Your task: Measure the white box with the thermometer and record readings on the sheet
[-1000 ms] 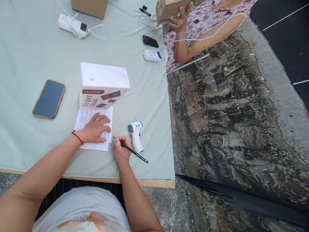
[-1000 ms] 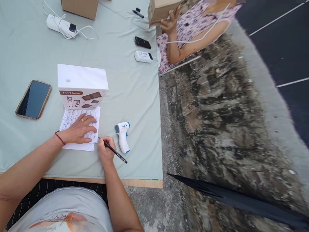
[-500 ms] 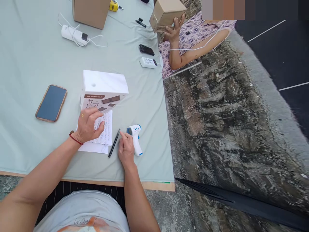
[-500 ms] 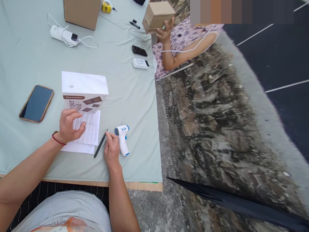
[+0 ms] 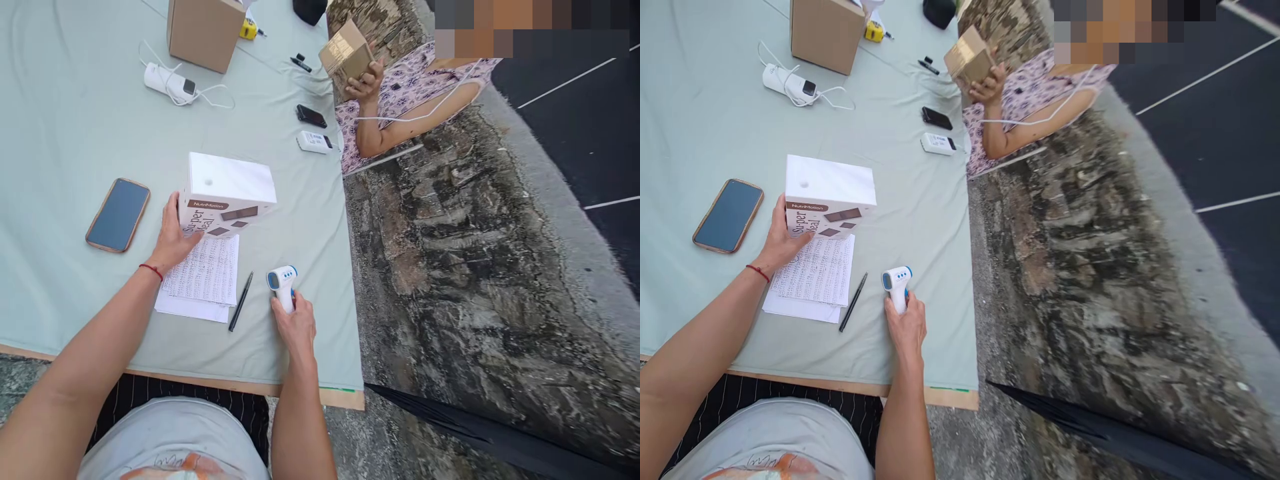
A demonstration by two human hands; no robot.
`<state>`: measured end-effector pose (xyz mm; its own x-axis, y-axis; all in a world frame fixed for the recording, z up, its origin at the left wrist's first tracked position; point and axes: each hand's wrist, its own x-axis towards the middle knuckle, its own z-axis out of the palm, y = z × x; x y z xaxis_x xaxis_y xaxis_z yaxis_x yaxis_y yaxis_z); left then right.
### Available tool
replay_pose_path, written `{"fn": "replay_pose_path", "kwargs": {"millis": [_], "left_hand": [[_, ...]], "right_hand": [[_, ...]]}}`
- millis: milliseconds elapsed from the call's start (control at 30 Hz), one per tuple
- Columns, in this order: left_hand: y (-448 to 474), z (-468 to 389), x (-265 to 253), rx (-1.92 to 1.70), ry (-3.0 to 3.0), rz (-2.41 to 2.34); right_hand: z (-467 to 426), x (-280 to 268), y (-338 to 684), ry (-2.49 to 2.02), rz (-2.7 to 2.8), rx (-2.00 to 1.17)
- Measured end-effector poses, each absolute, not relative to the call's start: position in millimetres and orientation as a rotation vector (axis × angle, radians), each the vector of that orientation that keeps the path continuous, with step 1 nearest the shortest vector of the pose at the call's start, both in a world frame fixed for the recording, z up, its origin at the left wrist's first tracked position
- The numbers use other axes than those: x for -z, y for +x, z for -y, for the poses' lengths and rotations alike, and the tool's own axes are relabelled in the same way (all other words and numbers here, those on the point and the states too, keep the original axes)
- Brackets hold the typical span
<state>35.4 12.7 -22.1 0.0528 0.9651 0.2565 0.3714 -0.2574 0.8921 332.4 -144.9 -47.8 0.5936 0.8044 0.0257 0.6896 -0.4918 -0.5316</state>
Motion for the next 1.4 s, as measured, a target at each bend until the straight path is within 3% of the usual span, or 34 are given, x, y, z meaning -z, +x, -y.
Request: {"fn": "replay_pose_path", "kwargs": {"millis": [133,233,367,500,1400], "left_hand": [[36.9,-12.5,17.5,-1.283,1.605,-1.417],[43.0,-5.8,11.7,-1.338,1.479,-1.37],[50.9,4.3,5.5,-1.259,1.285,-1.221],[54.1,8.0,3.8,-1.134,1.372,-1.292],[53.2,8.5,-0.6,-1.029,1.342,-1.205]], "right_hand": [[140.3,37.3,314.0,-2.165,0.956,-0.417],[141.6,17.9,287.2,-1.856,0.828,-0.671],[144.5,-10.9,246.3,-1.376,0.785,-1.006],[141.6,-20.1,219.5,-1.289,0.811,-1.16],[132.3,-7.3,211.4,-1.271,0.606,-1.254]]}}
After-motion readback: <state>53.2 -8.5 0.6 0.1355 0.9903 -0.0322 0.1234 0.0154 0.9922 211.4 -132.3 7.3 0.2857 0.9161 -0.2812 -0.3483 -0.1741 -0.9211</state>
